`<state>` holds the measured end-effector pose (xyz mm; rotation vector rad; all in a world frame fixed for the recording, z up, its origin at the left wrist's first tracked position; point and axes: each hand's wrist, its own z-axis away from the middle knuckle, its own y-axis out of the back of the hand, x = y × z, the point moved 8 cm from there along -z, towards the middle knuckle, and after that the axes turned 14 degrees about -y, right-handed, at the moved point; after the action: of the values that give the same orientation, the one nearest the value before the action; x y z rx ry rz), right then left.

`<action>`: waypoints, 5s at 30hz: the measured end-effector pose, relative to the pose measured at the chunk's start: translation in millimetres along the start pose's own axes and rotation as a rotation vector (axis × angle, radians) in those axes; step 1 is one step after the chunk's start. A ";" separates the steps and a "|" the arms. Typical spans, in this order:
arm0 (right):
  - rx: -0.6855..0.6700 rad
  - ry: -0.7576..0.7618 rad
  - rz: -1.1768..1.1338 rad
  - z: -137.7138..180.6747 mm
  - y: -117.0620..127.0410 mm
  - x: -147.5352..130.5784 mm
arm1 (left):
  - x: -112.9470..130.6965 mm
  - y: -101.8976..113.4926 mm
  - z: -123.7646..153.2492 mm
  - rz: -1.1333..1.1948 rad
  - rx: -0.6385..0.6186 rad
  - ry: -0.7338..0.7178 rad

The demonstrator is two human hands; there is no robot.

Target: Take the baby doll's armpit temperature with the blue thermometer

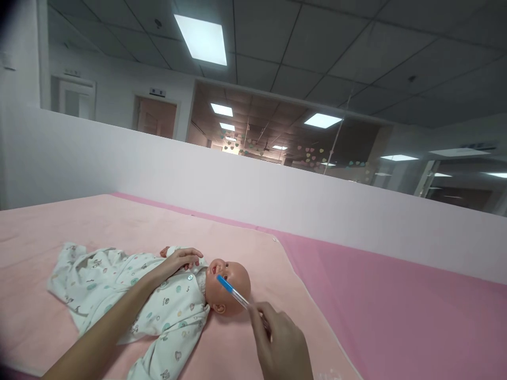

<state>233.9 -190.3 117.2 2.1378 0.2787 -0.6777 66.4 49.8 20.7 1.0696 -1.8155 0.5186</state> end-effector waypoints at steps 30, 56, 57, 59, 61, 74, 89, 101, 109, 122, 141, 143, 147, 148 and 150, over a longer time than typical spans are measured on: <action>-0.554 0.054 -0.597 -146.0 -31.0 -81.6 | 5.3 -4.3 1.2 -0.017 -0.014 -0.009; -0.579 -0.041 -0.739 -159.5 -16.7 -72.6 | 8.6 -9.7 7.6 0.023 -0.111 -0.033; -0.646 -0.087 -0.650 -155.6 -30.8 -68.4 | 8.1 -9.4 7.5 0.017 -0.108 -0.032; -0.719 -0.166 -0.612 -150.3 -48.7 -60.1 | 7.1 -9.7 7.6 0.008 -0.112 -0.027; -0.711 -0.205 -0.659 -149.2 -52.8 -55.7 | 6.5 -10.2 7.9 0.000 -0.115 -0.022; -0.659 -0.076 -0.791 -149.6 -23.1 -89.4 | 0.5 -8.8 8.0 -0.039 -0.101 -0.013; -0.333 -0.395 -0.221 -30.7 -84.3 80.0 | 32.9 -21.4 26.2 -0.075 -0.370 0.028; -0.112 -0.282 0.767 -10.1 -92.2 90.9 | 27.9 -13.5 30.1 0.130 -0.297 0.077; 0.304 0.151 0.479 -7.0 -81.9 29.2 | 16.5 -8.2 26.2 0.135 -0.260 0.090; 0.015 0.442 -0.362 -24.1 -191.0 -88.8 | 10.9 9.6 24.3 0.176 -0.052 0.097; 0.046 0.333 -0.617 -28.2 -177.9 -70.0 | 11.2 3.6 27.5 0.214 -0.027 0.117; 0.073 0.341 -0.560 -25.5 -177.6 -70.8 | 10.7 3.8 28.1 0.199 -0.029 0.123; 0.051 0.400 -0.455 -20.8 -181.4 -76.7 | 15.9 -2.1 28.4 0.210 -0.095 0.095; 0.045 0.404 -0.442 -20.5 -182.1 -77.3 | 17.6 -3.3 28.4 0.208 -0.108 0.082; 0.038 0.398 -0.433 -20.9 -182.6 -77.2 | 20.0 -4.1 28.2 0.191 -0.119 0.062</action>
<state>100.6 -59.0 48.3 2.2584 0.9698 -0.4879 51.9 18.4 24.5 0.7967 -1.8789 0.5431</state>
